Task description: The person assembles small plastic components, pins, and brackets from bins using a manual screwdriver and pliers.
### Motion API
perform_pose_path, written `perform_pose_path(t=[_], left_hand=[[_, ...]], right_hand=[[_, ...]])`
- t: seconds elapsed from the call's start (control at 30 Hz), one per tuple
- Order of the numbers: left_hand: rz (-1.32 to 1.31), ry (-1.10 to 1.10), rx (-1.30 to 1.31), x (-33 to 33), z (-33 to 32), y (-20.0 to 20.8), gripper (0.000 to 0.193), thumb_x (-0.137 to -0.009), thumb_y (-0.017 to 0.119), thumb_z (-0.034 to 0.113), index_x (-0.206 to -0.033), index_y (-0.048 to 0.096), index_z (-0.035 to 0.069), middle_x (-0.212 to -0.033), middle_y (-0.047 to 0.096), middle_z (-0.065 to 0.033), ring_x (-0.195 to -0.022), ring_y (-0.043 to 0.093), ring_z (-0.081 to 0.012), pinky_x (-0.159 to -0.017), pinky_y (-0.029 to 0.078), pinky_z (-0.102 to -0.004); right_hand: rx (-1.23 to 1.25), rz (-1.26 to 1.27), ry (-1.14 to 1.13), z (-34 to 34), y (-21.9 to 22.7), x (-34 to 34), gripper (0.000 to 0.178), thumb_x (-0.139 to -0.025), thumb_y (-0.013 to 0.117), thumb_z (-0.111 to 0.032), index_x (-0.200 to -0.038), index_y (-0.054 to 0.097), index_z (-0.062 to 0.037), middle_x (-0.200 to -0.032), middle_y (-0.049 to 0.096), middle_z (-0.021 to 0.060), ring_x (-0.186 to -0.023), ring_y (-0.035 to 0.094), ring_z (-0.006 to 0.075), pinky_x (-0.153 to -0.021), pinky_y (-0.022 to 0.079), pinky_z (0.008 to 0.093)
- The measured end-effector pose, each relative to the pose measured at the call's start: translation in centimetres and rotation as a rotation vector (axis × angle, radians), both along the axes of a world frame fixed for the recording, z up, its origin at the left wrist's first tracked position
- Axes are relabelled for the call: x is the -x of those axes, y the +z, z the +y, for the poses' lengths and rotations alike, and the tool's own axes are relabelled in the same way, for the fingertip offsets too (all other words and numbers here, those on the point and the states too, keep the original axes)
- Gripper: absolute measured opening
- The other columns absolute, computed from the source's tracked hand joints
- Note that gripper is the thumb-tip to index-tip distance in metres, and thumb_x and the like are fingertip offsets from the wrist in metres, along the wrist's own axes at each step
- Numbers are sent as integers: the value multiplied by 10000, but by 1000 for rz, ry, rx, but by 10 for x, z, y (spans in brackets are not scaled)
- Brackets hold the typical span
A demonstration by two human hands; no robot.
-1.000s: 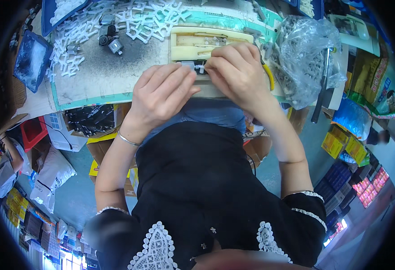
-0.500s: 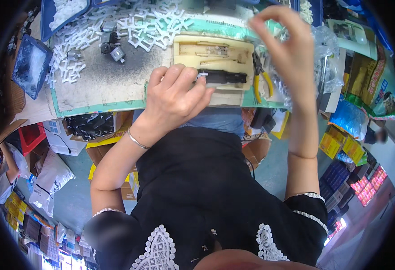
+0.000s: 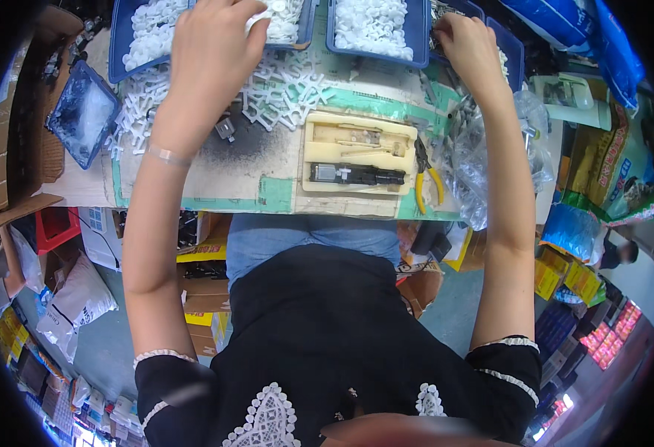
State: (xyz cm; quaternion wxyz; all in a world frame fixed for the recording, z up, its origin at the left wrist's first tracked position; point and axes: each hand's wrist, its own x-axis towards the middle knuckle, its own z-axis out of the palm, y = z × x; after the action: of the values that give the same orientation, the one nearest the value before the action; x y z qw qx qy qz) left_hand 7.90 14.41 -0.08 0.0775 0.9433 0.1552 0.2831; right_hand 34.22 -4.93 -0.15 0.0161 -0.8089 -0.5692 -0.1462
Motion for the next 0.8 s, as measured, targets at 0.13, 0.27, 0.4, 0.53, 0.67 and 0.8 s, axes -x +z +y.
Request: perform_pose_path(t=[0.13,0.27,0.4,0.53,0.67,0.8], left_hand=[[55,4,-212,-32,12,-6,140,-808,629,182,-859,684,65,-783,596,-65,-808,586,-231,-716,433,-355],[236,-1,-332,-42,20,-10,107,-753,635,177,-728,670,79,-767,585,-69,-840,565,-232,-751,417,-372],[189,-25,-420,-41,22,-10,112,-794,629,175,-756,682,84,-736,595,-30,-791,588,-200,-703,418,-334],[-18,24,-66,-25,-3,2,113,-804,627,146,-777,677,49,-764,636,-43,-699,605,-197,-677,434,-302],[-295,-91,415,-13,-35,3,110,-794,633,117,-797,673,14,-737,642,-96,-674,638,-195,-605,487,-287],[-306,-105,718,-2,-67,8,122,-815,644,109,-834,669,-9,-740,650,-66,-665,607,-111,-606,465,-230]], right_hand=[[-23,114,-35,-6,11,14,81,-762,618,-106,-795,633,-34,-776,646,157,-788,611,359,-709,477,451],[135,244,-80,-14,12,4,79,-780,597,-85,-834,624,-33,-790,649,156,-799,623,344,-696,485,421],[290,105,-112,-2,18,5,88,-774,548,-58,-821,618,-32,-809,647,163,-808,620,353,-694,485,432],[190,159,-123,-6,5,-6,100,-783,568,-87,-844,629,-38,-822,649,160,-816,617,356,-707,486,431],[30,140,49,-5,2,-7,113,-788,586,-126,-847,645,-49,-817,652,164,-805,624,352,-710,497,437],[29,122,22,-6,-1,-9,111,-790,584,-141,-825,650,-59,-786,651,170,-778,632,345,-689,507,447]])
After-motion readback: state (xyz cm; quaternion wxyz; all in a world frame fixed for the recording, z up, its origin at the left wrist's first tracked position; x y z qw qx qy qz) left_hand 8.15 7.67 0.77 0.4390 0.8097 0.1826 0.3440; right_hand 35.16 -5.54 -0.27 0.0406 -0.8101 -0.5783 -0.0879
